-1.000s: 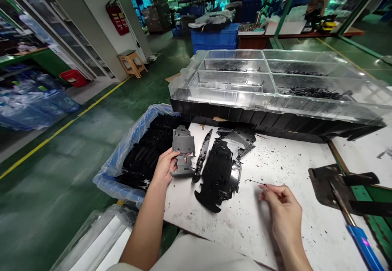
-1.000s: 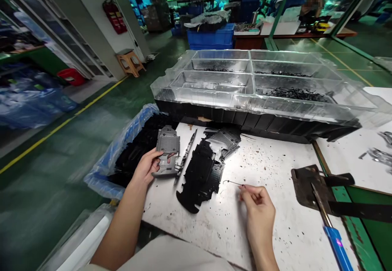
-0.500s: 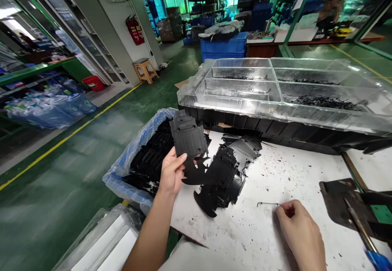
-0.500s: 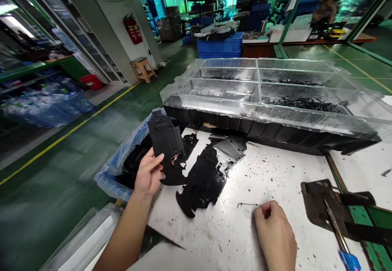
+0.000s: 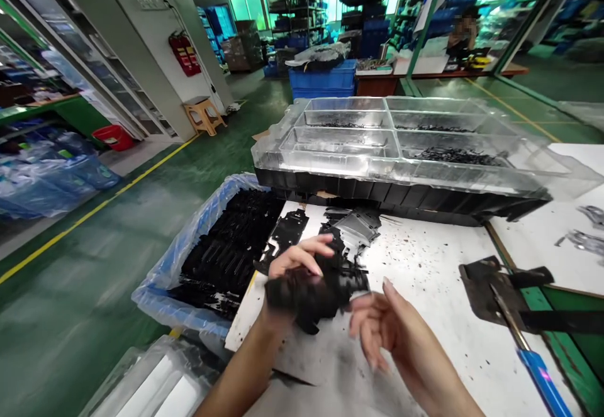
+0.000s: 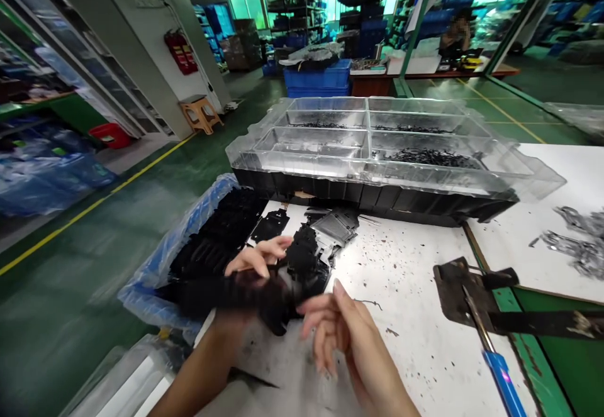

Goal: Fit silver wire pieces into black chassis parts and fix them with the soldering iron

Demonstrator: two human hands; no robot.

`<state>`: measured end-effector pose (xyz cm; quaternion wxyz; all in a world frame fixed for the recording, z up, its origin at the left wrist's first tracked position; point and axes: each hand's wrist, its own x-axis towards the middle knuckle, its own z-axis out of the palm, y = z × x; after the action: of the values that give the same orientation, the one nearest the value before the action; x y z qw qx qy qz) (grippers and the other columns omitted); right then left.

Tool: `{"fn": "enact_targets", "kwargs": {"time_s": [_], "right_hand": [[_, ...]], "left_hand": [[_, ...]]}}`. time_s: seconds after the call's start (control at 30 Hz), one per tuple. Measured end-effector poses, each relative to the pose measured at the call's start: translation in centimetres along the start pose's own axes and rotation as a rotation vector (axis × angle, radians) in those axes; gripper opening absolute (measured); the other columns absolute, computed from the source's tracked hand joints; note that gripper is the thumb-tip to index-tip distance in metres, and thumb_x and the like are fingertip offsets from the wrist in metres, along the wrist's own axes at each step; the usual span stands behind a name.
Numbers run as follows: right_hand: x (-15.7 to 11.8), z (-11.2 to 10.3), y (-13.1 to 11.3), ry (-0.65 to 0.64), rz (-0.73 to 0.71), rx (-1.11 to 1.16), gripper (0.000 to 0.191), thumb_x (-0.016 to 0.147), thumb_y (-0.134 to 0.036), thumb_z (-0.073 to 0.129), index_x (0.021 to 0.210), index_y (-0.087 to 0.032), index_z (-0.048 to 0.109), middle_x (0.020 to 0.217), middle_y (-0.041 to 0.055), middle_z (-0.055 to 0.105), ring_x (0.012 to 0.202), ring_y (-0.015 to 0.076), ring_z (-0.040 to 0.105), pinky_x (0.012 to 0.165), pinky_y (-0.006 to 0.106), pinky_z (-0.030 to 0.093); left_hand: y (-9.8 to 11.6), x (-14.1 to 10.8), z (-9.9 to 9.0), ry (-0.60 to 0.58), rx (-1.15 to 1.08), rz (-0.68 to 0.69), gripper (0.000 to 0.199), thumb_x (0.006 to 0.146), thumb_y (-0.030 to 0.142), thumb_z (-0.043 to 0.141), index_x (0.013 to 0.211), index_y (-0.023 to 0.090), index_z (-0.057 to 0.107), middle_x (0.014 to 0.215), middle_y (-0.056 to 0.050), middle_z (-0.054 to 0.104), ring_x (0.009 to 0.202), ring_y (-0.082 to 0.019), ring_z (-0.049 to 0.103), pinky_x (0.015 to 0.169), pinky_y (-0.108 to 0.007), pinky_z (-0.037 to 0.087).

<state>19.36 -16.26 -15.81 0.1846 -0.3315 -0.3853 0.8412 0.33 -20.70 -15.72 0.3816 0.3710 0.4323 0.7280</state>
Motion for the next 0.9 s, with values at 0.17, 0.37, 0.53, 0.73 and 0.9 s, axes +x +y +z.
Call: {"fn": "enact_targets", "kwargs": {"time_s": [0.17, 0.37, 0.53, 0.73, 0.9], "right_hand": [[1.1, 0.0, -0.2, 0.140, -0.133, 0.257, 0.030, 0.081, -0.048, 0.081, 0.086, -0.020, 0.070, 0.071, -0.0002, 0.067, 0.045, 0.0109, 0.052, 0.044, 0.023, 0.043], [0.3, -1.6, -0.2, 0.156, -0.253, 0.103, 0.035, 0.088, -0.049, 0.074, 0.075, -0.020, 0.061, 0.055, -0.0049, 0.051, 0.039, 0.0085, 0.045, 0.038, 0.021, 0.035], [-0.1, -2.9, 0.6, 0.258, -0.275, -0.195, 0.041, 0.090, -0.058, 0.067, 0.077, -0.021, 0.058, 0.050, -0.0042, 0.053, 0.039, 0.0113, 0.045, 0.043, 0.024, 0.034], [-0.1, -7.9, 1.0, 0.590, -0.309, -0.939, 0.034, 0.098, -0.053, 0.048, 0.104, -0.022, 0.061, 0.087, 0.0051, 0.067, 0.071, 0.0201, 0.061, 0.063, 0.032, 0.047], [1.5, -10.8, 1.6, 0.509, -0.157, -1.258, 0.025, 0.076, -0.023, 0.063, 0.100, -0.024, 0.064, 0.102, 0.0049, 0.062, 0.085, 0.0220, 0.057, 0.059, 0.028, 0.031]], "left_hand": [[0.7, -0.3, 1.9, -0.198, 0.251, 0.132, 0.012, 0.078, 0.030, 0.082, 0.067, 0.025, 0.079, 0.164, 0.002, 0.038, 0.157, -0.037, 0.016, 0.129, -0.051, 0.012], [-1.0, 0.0, 3.5, 0.042, -0.186, -0.155, 0.056, 0.082, 0.032, 0.080, 0.135, 0.035, 0.062, 0.154, -0.004, 0.053, 0.149, -0.030, 0.040, 0.119, -0.045, 0.037], [-2.7, -0.8, 4.1, -0.084, -0.488, -0.834, 0.060, 0.088, 0.052, 0.063, 0.132, 0.012, 0.066, 0.120, -0.017, 0.074, 0.119, -0.040, 0.067, 0.098, -0.051, 0.055], [-2.7, -1.8, 4.5, -0.133, -0.600, -0.962, 0.050, 0.091, 0.042, 0.056, 0.128, 0.011, 0.069, 0.111, -0.017, 0.076, 0.106, -0.037, 0.073, 0.095, -0.051, 0.055], [-2.3, -1.9, 3.8, -0.093, -0.616, -0.929, 0.051, 0.091, 0.041, 0.051, 0.127, 0.009, 0.069, 0.109, -0.017, 0.077, 0.105, -0.037, 0.073, 0.097, -0.051, 0.054]]}}
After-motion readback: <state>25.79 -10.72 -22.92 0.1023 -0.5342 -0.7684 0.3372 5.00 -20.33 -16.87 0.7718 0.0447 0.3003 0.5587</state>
